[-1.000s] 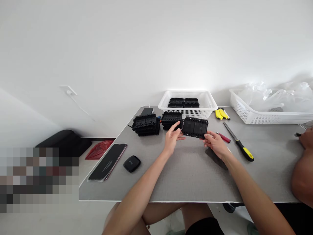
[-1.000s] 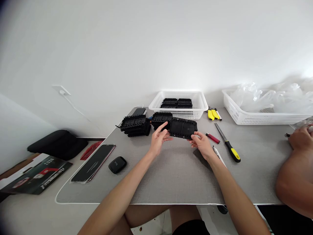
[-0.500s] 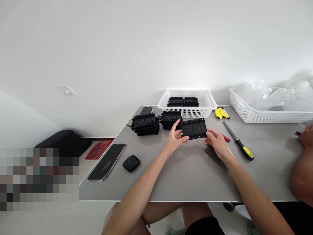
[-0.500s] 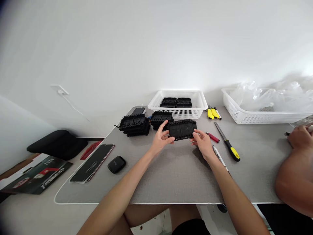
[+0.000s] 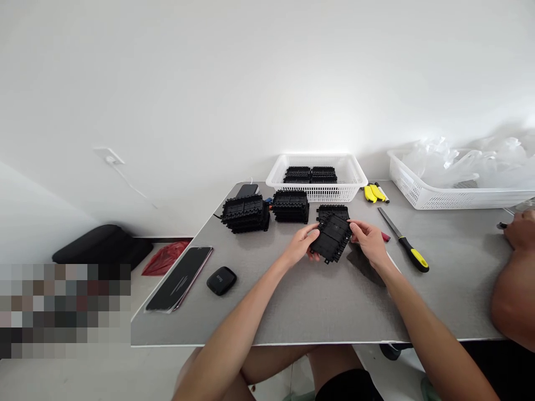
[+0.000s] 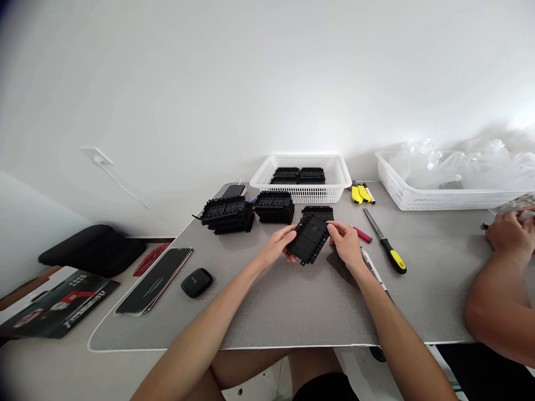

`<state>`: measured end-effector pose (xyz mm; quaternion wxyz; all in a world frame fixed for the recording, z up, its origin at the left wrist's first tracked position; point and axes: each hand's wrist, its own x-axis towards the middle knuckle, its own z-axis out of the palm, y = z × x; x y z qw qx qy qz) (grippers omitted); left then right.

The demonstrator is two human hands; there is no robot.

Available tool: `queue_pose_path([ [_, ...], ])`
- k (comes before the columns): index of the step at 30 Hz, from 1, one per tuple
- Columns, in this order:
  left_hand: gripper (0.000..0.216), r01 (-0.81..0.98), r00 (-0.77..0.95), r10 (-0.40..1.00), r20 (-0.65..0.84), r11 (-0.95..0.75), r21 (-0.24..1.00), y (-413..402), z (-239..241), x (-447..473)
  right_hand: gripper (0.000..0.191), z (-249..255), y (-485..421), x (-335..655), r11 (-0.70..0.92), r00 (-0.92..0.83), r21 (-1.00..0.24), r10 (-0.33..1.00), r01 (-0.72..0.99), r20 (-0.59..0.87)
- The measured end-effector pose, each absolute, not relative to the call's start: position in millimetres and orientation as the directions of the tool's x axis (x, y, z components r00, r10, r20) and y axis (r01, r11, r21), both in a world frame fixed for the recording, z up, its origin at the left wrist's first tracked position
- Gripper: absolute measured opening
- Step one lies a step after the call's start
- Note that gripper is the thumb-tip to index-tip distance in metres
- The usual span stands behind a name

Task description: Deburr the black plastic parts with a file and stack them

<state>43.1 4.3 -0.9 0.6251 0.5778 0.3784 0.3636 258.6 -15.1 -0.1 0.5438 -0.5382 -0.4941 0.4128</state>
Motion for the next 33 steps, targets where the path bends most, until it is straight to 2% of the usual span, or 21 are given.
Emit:
queue_pose_path([
  [9, 0.04, 0.036, 0.479, 0.876, -0.047, 0.033, 0.999, 4, 1, 42, 0.051, -9, -12, 259, 0.099, 0.136, -0.995, 0.985, 0.027, 0.102],
  [10, 0.042, 0.033, 0.496, 0.867, -0.053, 0.043, 0.999, 3, 4, 41, 0.05, -9, -12, 258, 0.103, 0.144, -0.994, 0.984, 0.027, 0.106],
  [14, 0.074, -0.037, 0.579, 0.809, -0.102, 0.15, 0.988, 0, 11, 37, 0.048, -2, -15, 252, 0.138, 0.122, -0.99, 0.983, 0.028, 0.14],
  [17, 0.072, -0.103, 0.599, 0.791, -0.125, 0.231, 0.968, -1, 11, 36, 0.045, 11, -20, 260, 0.115, 0.137, -0.98, 0.981, 0.164, 0.138],
  [19, 0.069, -0.131, 0.573, 0.808, -0.139, 0.258, 0.957, 0, 10, 35, 0.041, 20, -25, 278, 0.033, 0.269, -0.907, 0.95, 0.42, 0.159],
  [21, 0.073, -0.161, 0.523, 0.84, -0.143, 0.263, 0.951, 1, 9, 35, 0.039, 24, -31, 306, -0.158, 0.388, -0.704, 0.904, 0.692, 0.179],
  [22, 0.076, -0.176, 0.501, 0.853, -0.144, 0.264, 0.948, 2, 9, 35, 0.038, 24, -34, 322, -0.275, 0.437, -0.574, 0.885, 0.771, 0.163],
  [24, 0.078, -0.21, 0.474, 0.869, -0.144, 0.271, 0.939, 3, 8, 35, 0.042, 18, -37, 354, -0.443, 0.502, -0.355, 0.86, 0.823, 0.089],
  [26, 0.074, -0.241, 0.464, 0.873, -0.149, 0.287, 0.927, 4, 7, 35, 0.045, 8, -39, 379, -0.525, 0.536, -0.237, 0.844, 0.818, -0.02],
  [29, 0.068, -0.268, 0.418, 0.892, -0.172, 0.302, 0.915, 4, 6, 38, 0.043, -9, -38, 400, -0.521, 0.506, -0.224, 0.854, 0.824, -0.124],
  [33, 0.062, -0.329, 0.263, 0.941, -0.212, 0.295, 0.897, 5, 4, 42, 0.035, -21, -40, 406, -0.472, 0.473, -0.305, 0.878, 0.827, -0.075],
])
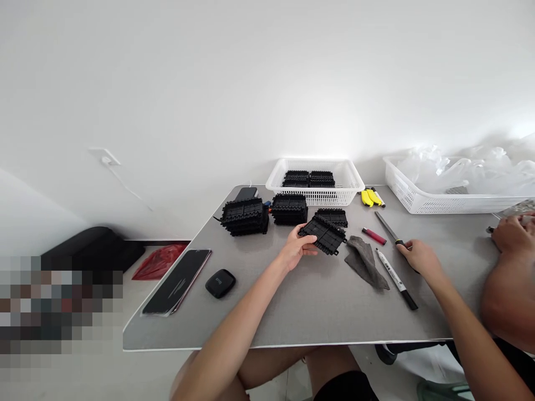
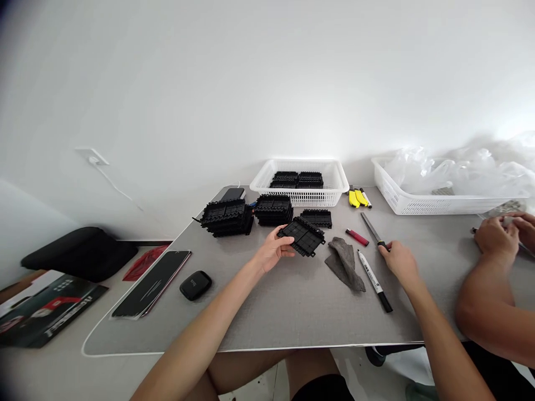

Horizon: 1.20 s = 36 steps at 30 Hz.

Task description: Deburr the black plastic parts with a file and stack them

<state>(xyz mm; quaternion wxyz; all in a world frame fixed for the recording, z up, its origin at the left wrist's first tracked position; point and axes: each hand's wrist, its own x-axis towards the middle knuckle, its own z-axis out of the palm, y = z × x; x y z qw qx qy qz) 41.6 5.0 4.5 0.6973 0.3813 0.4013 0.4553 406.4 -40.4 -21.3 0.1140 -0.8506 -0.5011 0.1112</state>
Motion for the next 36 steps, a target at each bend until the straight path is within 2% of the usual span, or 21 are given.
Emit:
queue_pose_path([
  [2, 0.062, -0.377, 0.206, 0.954, -0.218, 0.283, 0.882, 6, 5, 41, 0.033, -22, -46, 406, -0.468, 0.498, -0.428, 0.866, 0.773, -0.047],
  [4, 0.059, -0.417, 0.193, 0.957, -0.217, 0.28, 0.865, 7, 6, 40, 0.031, -19, -55, 403, -0.424, 0.527, -0.641, 0.849, 0.64, -0.035],
  [6, 0.055, -0.437, 0.223, 0.949, -0.221, 0.3, 0.848, 7, 7, 40, 0.035, -12, -66, 393, -0.279, 0.518, -0.852, 0.855, 0.442, -0.011],
  [8, 0.053, -0.442, 0.252, 0.941, -0.228, 0.321, 0.837, 6, 6, 40, 0.042, 0, -75, 377, -0.089, 0.461, -0.949, 0.885, 0.302, 0.064],
  [13, 0.049, -0.448, 0.266, 0.946, -0.183, 0.289, 0.846, 6, 2, 43, 0.045, 31, -65, 313, 0.158, 0.375, -0.967, 0.9, 0.198, 0.224],
  [18, 0.049, -0.468, 0.276, 0.951, -0.139, 0.259, 0.845, 6, -2, 42, 0.042, 29, -24, 253, 0.161, 0.203, -0.986, 0.965, 0.052, 0.169],
  [21, 0.053, -0.478, 0.273, 0.954, -0.123, 0.245, 0.844, 6, -2, 42, 0.043, 15, -15, 234, 0.16, 0.159, -0.987, 0.974, 0.012, 0.16],
  [27, 0.052, -0.475, 0.294, 0.948, -0.122, 0.256, 0.842, 2, -2, 45, 0.044, -2, -23, 231, 0.171, 0.278, -0.984, 0.944, 0.054, 0.179],
  [32, 0.054, -0.416, 0.33, 0.935, -0.129, 0.267, 0.869, -3, 3, 47, 0.046, -5, -23, 235, 0.131, 0.268, -0.986, 0.958, -0.106, 0.098],
  [36, 0.053, -0.329, 0.363, 0.924, -0.12, 0.247, 0.911, -3, 9, 44, 0.046, -5, -24, 237, 0.167, 0.296, -0.98, 0.946, -0.105, 0.129],
])
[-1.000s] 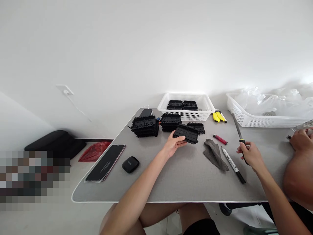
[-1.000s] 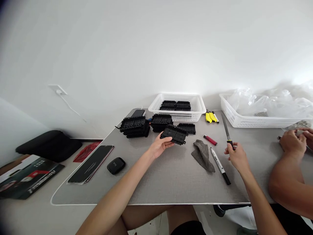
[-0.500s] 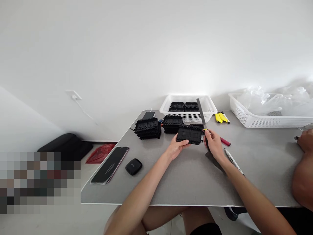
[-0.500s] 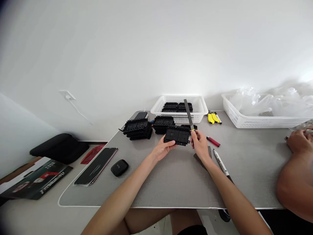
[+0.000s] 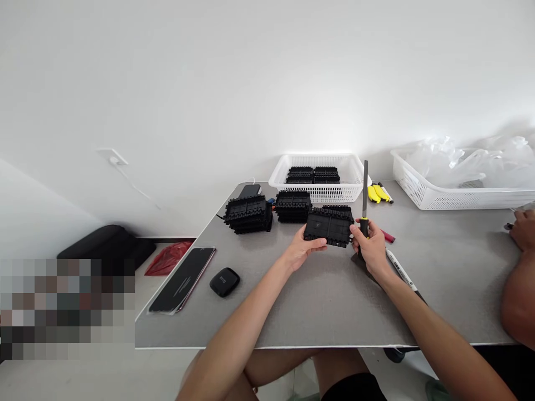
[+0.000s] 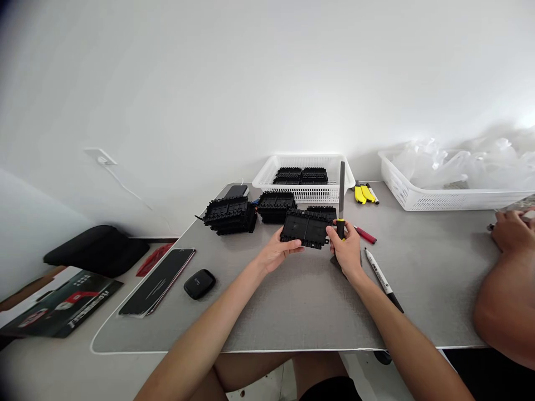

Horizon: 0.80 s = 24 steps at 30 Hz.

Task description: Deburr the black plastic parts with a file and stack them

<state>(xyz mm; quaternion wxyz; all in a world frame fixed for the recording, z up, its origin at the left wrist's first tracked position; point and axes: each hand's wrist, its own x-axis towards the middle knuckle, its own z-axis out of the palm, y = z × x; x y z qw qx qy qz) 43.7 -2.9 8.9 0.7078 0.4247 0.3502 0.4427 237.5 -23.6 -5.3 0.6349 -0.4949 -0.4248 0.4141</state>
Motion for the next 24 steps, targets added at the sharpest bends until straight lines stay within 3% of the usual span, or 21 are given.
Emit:
queue_pose_path([
  [17, 0.063, -0.218, 0.37, 0.929, 0.008, 0.079, 0.973, -2.3, 10.0, 44.3, 0.047, -10.5, -20.7, 242.0, 0.17, 0.35, -0.983, 0.927, -0.072, 0.135],
  [24, 0.062, -0.228, 0.349, 0.937, -0.008, 0.093, 0.969, -3.8, 10.3, 45.8, 0.046, -7.4, -20.7, 240.3, 0.161, 0.337, -0.972, 0.937, -0.17, 0.096],
])
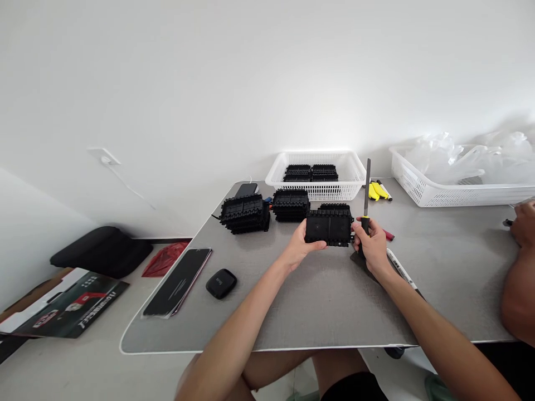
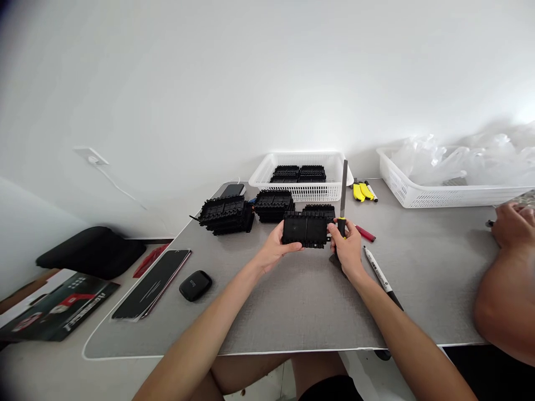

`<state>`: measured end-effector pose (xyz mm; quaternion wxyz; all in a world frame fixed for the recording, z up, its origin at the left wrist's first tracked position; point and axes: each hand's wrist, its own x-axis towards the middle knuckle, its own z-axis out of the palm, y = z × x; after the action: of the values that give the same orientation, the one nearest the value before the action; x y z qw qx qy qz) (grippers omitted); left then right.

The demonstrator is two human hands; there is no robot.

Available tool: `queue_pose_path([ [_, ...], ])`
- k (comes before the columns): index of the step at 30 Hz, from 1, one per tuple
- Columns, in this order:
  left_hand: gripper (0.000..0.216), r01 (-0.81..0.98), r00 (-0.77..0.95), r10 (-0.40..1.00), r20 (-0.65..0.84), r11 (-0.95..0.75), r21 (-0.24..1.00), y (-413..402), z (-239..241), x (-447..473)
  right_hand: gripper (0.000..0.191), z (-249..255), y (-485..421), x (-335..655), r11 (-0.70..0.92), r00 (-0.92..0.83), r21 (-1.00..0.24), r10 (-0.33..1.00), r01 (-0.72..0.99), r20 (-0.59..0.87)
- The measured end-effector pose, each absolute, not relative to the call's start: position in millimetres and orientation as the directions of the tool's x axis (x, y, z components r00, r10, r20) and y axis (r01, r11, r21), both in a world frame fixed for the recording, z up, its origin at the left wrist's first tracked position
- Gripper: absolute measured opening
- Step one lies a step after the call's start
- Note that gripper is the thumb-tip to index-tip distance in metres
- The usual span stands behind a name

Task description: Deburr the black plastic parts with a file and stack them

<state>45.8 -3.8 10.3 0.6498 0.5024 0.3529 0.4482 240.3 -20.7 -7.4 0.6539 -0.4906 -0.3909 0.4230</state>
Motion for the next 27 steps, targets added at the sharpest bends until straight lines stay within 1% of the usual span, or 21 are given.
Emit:
queue_pose_path([
  [4, 0.062, -0.229, 0.366, 0.931, 0.0, 0.09, 0.969, -3.0, 9.7, 45.3, 0.046, -5.4, -21.3, 239.7, 0.165, 0.326, -0.965, 0.941, -0.205, 0.091],
  [13, 0.062, -0.224, 0.379, 0.926, 0.011, 0.08, 0.971, -1.8, 7.1, 45.4, 0.046, -5.8, -21.0, 240.1, 0.166, 0.328, -0.97, 0.939, -0.18, 0.1],
  [22, 0.061, -0.198, 0.368, 0.93, 0.023, 0.054, 0.979, -3.7, 7.5, 46.8, 0.05, -9.4, -20.0, 242.3, 0.165, 0.359, -0.984, 0.924, -0.07, 0.129],
  [27, 0.061, -0.229, 0.363, 0.932, 0.002, 0.088, 0.969, -6.9, 7.1, 51.3, 0.048, -3.7, -21.8, 243.2, 0.177, 0.372, -0.982, 0.909, 0.061, 0.187],
])
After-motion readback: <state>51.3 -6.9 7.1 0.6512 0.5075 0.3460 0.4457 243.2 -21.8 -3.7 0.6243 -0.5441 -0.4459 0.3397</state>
